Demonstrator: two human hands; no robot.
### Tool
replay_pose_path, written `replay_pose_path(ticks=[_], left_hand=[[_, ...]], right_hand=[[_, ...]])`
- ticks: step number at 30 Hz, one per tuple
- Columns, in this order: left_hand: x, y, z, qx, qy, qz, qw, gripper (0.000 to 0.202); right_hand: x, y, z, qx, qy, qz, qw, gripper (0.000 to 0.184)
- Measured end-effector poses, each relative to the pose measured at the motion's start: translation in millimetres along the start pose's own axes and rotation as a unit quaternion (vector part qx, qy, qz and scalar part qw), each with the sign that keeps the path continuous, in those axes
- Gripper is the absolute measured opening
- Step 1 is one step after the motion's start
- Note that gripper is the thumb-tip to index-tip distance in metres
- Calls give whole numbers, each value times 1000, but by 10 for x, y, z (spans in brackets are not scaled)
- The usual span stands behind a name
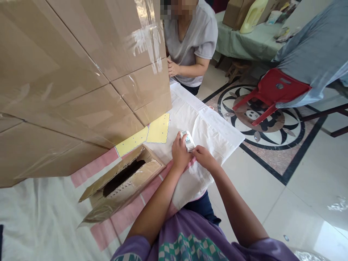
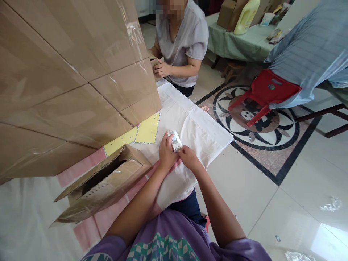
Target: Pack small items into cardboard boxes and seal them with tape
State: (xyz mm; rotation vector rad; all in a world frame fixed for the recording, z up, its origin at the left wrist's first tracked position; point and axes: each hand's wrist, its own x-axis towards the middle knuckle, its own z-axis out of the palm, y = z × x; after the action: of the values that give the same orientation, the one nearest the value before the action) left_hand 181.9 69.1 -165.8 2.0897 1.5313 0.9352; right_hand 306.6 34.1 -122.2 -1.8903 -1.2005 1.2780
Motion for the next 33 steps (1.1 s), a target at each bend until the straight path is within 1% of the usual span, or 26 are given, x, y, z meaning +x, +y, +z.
replay_pose_path(ticks=[5,7,9,13,15,18,21,27,30,33], left_hand=[[-28,1,-44,-3,-8,17,1000,80],[-67,3,-77,6,-10,42,999,78],[-123,-2,-107,23,0,71,997,68],[-245,9,-147,58,45,144,987,35],[-291,28,-150,87,53,178,979,29],[-337,46,-139,128,74,182,972,24],[-359,49,-143,139,93,182,969,19],[-361,80,-190,140,89,178,970,20],[-357,88,-181,132,84,175,972,20],[-358,85,-155,134,86,176,971,14]], right_hand=[[15,-3,0,22,-12,3,1000,17],[0,1,-17,35,-27,9,999,18],[-19,16,-45,51,-43,7,998,18],[-53,45,-108,95,-86,-8,992,17],[-56,53,-128,118,-106,-12,987,16],[-42,82,-137,144,-123,-16,982,17],[-22,141,-126,161,-124,-21,979,24],[16,253,-85,174,-111,-34,978,41],[33,266,-85,176,-111,-32,978,42],[35,260,-101,176,-120,-33,976,41]])
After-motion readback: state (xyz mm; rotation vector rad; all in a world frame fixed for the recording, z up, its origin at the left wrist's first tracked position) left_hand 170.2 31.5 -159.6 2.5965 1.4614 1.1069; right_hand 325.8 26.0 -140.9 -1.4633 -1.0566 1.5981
